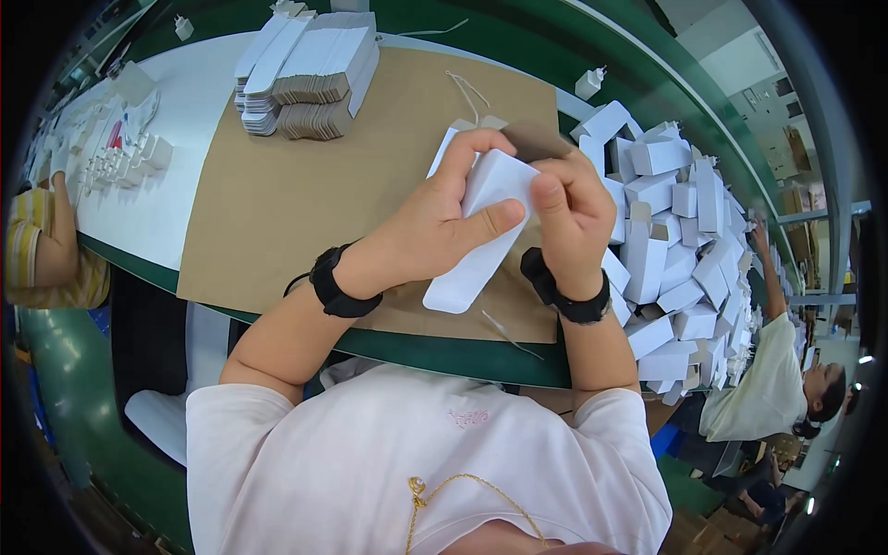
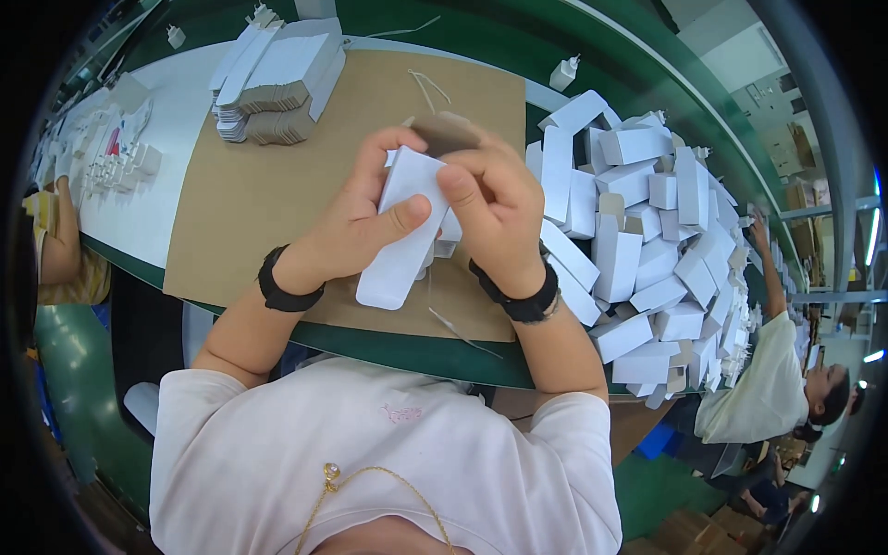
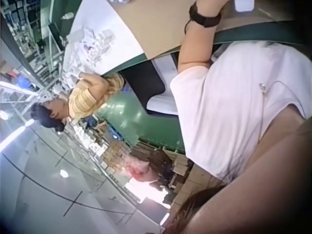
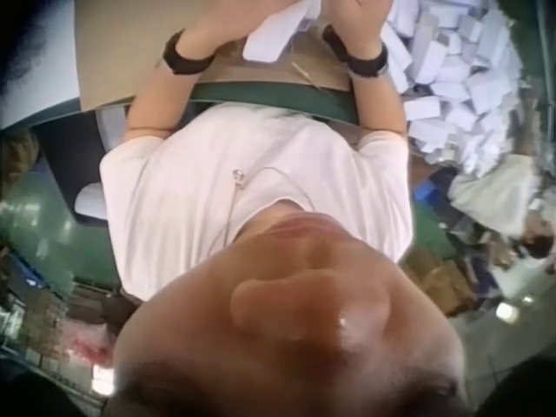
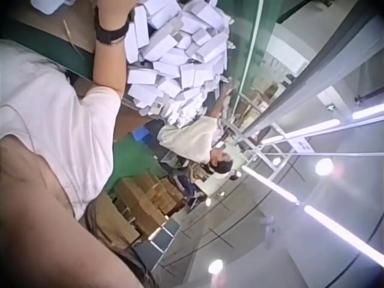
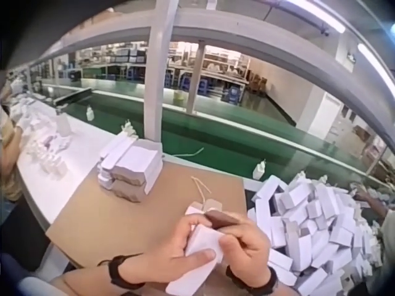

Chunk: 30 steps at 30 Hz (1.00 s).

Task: The person picks up flat white cardboard sheets one by one, folds them into boxes by hand, and places each completed box onto a growing pile on the table.

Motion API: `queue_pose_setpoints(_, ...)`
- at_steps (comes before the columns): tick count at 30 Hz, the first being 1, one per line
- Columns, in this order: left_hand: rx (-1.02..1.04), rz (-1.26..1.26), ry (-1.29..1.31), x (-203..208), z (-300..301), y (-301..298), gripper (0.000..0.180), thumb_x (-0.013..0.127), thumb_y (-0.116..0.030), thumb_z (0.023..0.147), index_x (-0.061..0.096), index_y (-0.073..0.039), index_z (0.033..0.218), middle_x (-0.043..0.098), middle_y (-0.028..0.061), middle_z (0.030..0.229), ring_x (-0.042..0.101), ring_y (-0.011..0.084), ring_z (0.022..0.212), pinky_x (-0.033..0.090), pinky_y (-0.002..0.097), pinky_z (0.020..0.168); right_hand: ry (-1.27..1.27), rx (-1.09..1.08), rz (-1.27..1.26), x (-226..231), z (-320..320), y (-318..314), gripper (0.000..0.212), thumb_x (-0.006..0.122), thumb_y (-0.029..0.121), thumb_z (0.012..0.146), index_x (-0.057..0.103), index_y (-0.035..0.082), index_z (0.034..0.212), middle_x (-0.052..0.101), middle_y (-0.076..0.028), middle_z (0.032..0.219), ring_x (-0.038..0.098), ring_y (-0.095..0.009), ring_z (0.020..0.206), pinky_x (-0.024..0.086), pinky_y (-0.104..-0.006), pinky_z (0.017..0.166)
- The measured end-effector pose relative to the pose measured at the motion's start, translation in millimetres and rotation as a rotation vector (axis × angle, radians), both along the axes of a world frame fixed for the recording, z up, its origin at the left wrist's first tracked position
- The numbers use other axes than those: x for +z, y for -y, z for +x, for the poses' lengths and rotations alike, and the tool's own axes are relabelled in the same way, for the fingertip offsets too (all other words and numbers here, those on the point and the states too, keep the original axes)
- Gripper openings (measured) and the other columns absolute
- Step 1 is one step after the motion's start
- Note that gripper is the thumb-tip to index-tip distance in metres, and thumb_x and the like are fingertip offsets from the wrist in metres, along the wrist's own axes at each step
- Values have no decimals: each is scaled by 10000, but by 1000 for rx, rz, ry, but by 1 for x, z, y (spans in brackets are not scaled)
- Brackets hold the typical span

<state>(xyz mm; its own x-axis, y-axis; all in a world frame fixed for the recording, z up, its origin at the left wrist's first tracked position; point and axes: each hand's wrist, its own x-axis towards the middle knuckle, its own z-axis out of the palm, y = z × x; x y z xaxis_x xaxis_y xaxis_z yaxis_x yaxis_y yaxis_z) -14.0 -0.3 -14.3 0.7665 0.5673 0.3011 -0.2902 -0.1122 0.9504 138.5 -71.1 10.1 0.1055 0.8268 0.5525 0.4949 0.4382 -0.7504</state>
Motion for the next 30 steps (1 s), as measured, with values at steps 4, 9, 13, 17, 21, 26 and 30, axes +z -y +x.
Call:
queue_pose_setpoints(4, -5, -173, 35, 5, -3, 5, 624, 634, -275, 836, 180, -106, 1229, 496, 136, 1031, 530, 159, 884, 456, 297, 739, -177, -26, 163, 1, -13, -4, 370, 519, 309, 906, 605, -33, 1015, 624, -110, 1005, 562, -128, 817, 426, -236, 719)
queue_pose_setpoints(9, -58, -35, -61, 4, -8, -4, 707, 672, -259, 805, 138, -112, 1245, 500, 161, 1032, 541, 188, 878, 460, 314, 745, -367, 173, -201, 12, 15, -4, 324, 603, 210, 851, 615, -38, 1059, 639, -107, 1012, 575, -122, 855, 449, -234, 753)
queue_pose_setpoints(13, -7, 177, -152, 2, -10, -6, 762, 699, -269, 780, 126, -117, 1259, 514, 173, 1014, 565, 213, 849, 473, 330, 728, -335, 118, -307, 19, 16, -3, 233, 594, 97, 829, 641, -22, 1024, 657, -100, 956, 581, -105, 798, 451, -218, 724)
queue_pose_setpoints(17, -73, 4, -198, 13, -10, -6, 783, 701, -282, 777, 116, -108, 1269, 523, 184, 1005, 575, 217, 850, 478, 338, 723, -270, 201, -378, 17, 23, -1, 230, 592, 77, 818, 645, -12, 1024, 647, -121, 1005, 593, -127, 846, 457, -229, 749)
queue_pose_setpoints(21, 11, -61, -163, 13, -4, -1, 783, 701, -296, 771, 137, -88, 1273, 547, 194, 967, 583, 232, 863, 480, 355, 726, -416, 318, -327, 8, 27, -2, 260, 605, 48, 797, 633, -5, 1050, 619, -131, 1078, 589, -155, 918, 461, -248, 791)
queue_pose_setpoints(26, 691, 713, -266, -10, -9, -25, 628, 668, -365, 772, 372, -14, 1201, 563, 222, 981, 561, 341, 882, 460, 410, 760, -48, -211, -73, 47, 46, 20, 316, 651, -7, 749, 613, -16, 1063, 601, -132, 1100, 580, -171, 958, 462, -295, 840)
queue_pose_setpoints(30, 549, 557, -888, -9, -10, -34, 433, 641, -392, 750, 599, 29, 843, 593, 210, 813, 546, 360, 808, 445, 411, 698, 708, -913, 383, 86, 75, 53, 241, 692, 57, 738, 664, 49, 977, 625, -97, 1046, 570, -189, 957, 445, -299, 822)
